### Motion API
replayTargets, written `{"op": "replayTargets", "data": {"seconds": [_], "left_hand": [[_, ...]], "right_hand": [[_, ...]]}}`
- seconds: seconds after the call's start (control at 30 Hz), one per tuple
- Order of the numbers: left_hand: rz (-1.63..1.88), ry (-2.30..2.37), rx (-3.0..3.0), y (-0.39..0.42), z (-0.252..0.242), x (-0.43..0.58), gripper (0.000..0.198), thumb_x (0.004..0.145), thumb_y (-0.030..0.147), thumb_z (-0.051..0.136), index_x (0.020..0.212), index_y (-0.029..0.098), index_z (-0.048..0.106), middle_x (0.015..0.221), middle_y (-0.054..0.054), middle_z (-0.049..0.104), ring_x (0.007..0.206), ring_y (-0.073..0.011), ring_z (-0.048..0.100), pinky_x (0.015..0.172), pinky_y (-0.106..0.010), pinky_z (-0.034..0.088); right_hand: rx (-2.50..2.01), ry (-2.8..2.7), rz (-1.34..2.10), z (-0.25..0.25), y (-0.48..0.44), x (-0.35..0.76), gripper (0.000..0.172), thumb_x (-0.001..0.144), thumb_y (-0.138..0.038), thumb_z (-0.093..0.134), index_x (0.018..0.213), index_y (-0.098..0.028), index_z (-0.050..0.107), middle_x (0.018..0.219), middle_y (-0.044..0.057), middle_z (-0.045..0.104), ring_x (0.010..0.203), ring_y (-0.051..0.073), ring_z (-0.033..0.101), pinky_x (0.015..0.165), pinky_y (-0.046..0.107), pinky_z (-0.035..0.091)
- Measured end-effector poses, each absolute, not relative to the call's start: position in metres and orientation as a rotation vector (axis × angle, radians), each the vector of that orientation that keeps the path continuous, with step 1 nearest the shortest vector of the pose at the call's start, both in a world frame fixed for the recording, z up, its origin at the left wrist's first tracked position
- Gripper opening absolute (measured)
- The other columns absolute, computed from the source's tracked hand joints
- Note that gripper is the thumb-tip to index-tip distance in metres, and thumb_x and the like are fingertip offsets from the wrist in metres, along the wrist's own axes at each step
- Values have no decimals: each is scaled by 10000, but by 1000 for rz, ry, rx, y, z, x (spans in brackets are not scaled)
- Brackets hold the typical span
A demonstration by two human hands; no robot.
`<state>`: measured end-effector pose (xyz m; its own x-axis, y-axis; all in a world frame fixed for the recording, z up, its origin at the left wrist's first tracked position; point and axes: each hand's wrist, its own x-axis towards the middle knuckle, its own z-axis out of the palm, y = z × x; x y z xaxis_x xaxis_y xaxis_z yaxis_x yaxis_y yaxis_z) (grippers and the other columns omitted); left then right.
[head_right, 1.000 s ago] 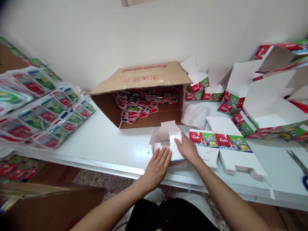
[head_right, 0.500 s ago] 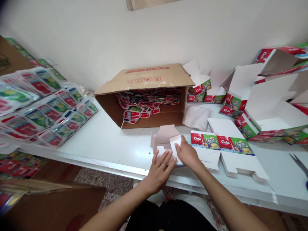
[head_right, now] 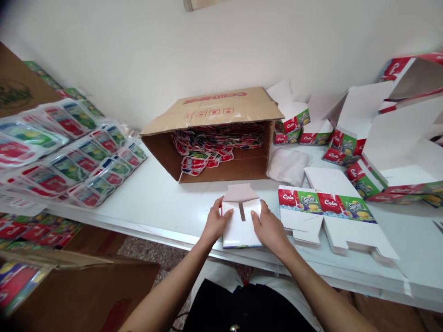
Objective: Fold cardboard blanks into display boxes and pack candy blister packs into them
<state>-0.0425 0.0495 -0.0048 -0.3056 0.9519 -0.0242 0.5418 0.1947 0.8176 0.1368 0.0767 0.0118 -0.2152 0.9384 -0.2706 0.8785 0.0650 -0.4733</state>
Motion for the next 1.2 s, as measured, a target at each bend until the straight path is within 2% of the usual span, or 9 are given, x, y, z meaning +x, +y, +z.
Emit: {"op": "replayTargets", "data": {"seconds": [0.13, 0.27, 0.33, 0.43, 0.53, 0.67, 0.8, 0.93, 1.2], "left_hand": [[889, 2020, 1508, 48, 1, -37, 469, 797, 199, 524, 1263, 157, 485, 1116, -150, 644, 1141, -317, 535, 955, -500, 414], [796, 2019, 1615, 46, 2, -40, 562, 815, 233, 506, 1351, 101, 401, 1244, -192, 589, 1201, -320, 499, 985, -477, 406], [753, 1991, 1654, 45, 2, -43, 609, 826, 261, 500, 1385, 63, 359, 1294, -209, 557, 1224, -322, 483, 994, -459, 411], [711, 1953, 1701, 43, 3, -44, 630, 837, 279, 495, 1403, 52, 340, 1321, -203, 545, 1251, -325, 462, 1016, -459, 400], [706, 1896, 1694, 44, 4, -42, 648, 845, 289, 499, 1422, 60, 314, 1337, -202, 536, 1264, -322, 459, 1039, -477, 379], [821, 1749, 1437, 37, 0, -47, 652, 878, 281, 478, 1456, 89, 245, 1369, -191, 512, 1245, -267, 513, 1045, -432, 400], [999, 1547, 1288, 6, -2, -53, 714, 911, 358, 486, 1494, 166, 120, 1484, -159, 376, 1339, -225, 419, 1067, -406, 393], [981, 1511, 1364, -22, 1, -47, 1025, 747, 361, 727, 1503, 205, 53, 1553, -136, 229, 1409, -272, 282, 1130, -468, 296], [1001, 1574, 1383, -22, -1, -44, 1112, 639, 318, 813, 1502, 225, 117, 1473, -141, 392, 1330, -320, 406, 1070, -487, 382]], "right_hand": [[-1910, -2195, 844, 13, 73, 136, 632, 950, -415, 243, 1466, -50, 221, 1286, 216, 566, 1121, 332, 583, 889, 414, 437], [-1875, -2112, 1002, 9, 76, 147, 700, 949, -504, 220, 1497, -69, 191, 1366, 207, 502, 1223, 329, 513, 969, 446, 404], [-1780, -2011, 1163, 7, 88, 158, 711, 940, -580, 180, 1479, -131, 293, 1397, 160, 487, 1263, 304, 481, 1018, 438, 378], [-1680, -1731, 1327, 11, 117, 170, 762, 921, -643, 117, 1370, -149, 485, 1320, 152, 563, 1160, 271, 573, 999, 419, 412], [-1478, -1710, 1420, 29, 140, 168, 704, 901, -658, 279, 1347, -166, 513, 1327, 131, 562, 1174, 250, 562, 1017, 396, 406], [-1175, -2219, 1564, 46, 136, 156, 652, 768, -585, 606, 1303, -215, 563, 1351, 75, 550, 1228, 267, 509, 1059, 399, 368], [-1214, -2422, 1252, 37, 115, 152, 639, 797, -517, 583, 1331, -171, 525, 1342, 101, 547, 1184, 264, 533, 1014, 384, 404], [-1189, -2586, 928, 24, 103, 150, 621, 851, -465, 520, 1377, -139, 467, 1350, 141, 528, 1225, 280, 481, 1021, 405, 373], [-1413, -2796, 527, 28, 90, 136, 599, 907, -393, 435, 1435, -116, 377, 1309, 164, 540, 1132, 328, 511, 931, 437, 378]]}}
